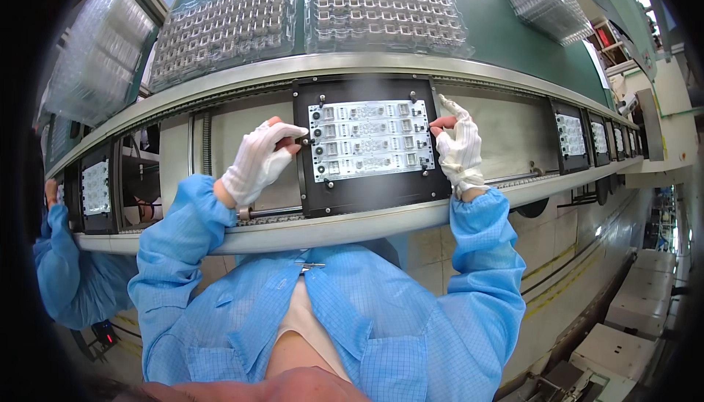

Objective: Placing small electronic components onto printed circuit boards on an assembly line.

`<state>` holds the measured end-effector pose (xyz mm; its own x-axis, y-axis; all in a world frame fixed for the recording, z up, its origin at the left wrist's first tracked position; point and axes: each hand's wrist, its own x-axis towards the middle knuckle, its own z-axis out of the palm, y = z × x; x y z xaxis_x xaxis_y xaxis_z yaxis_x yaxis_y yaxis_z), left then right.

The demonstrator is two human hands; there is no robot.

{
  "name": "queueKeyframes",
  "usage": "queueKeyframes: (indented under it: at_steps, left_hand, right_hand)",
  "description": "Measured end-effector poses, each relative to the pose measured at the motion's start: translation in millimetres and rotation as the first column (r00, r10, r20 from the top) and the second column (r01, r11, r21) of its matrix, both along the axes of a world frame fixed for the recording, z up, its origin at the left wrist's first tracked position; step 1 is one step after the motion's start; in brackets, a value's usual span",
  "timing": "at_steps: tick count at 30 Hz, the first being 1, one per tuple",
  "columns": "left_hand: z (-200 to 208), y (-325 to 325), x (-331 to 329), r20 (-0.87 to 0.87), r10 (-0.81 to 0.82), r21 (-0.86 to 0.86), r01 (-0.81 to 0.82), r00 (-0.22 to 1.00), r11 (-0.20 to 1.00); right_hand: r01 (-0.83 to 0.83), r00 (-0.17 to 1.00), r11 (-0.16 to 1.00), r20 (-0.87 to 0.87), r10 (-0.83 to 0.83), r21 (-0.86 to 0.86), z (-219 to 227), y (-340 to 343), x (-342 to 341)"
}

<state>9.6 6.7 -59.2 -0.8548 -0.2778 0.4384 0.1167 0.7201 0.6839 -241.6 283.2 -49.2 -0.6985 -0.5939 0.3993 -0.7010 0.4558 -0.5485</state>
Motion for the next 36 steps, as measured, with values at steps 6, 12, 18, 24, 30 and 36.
queueKeyframes:
  at_steps: [6,12,18,24,30,36]
  left_hand:
    - [23.0,-47.9,72.8,0.23,0.164,-0.26,-0.102,0.959,0.96]
    - [0.1,-134.3,207.2,0.288,0.834,-0.729,-0.457,0.471,0.51]
    - [-4.2,-162.9,298.8,0.241,0.97,-0.793,-0.582,-0.031,0.178]
    - [-19.2,-178.4,330.0,0.243,0.97,-0.68,-0.709,0.023,0.187]
    - [-10.1,-175.9,318.4,0.312,0.949,-0.647,-0.72,0.048,0.249]
    - [-19.3,-133.8,291.6,0.354,0.907,-0.395,-0.843,0.227,0.365]
  right_hand:
    - [-0.219,0.959,0.974,0.197,0.205,0.052,12.9,10.5,-25.7]
    - [-0.249,0.968,0.957,0.048,0.244,0.149,7.6,26.0,-30.0]
    - [-0.095,0.992,0.963,-0.06,0.113,0.253,12.1,62.6,-60.1]
    - [0.184,0.969,0.91,-0.224,-0.105,0.372,-2.7,125.9,-126.6]
    - [0.354,0.906,0.84,-0.374,-0.199,0.411,26.2,95.9,-131.5]
    - [0.008,0.962,0.978,-0.269,0.049,0.207,49.6,-28.2,-108.8]
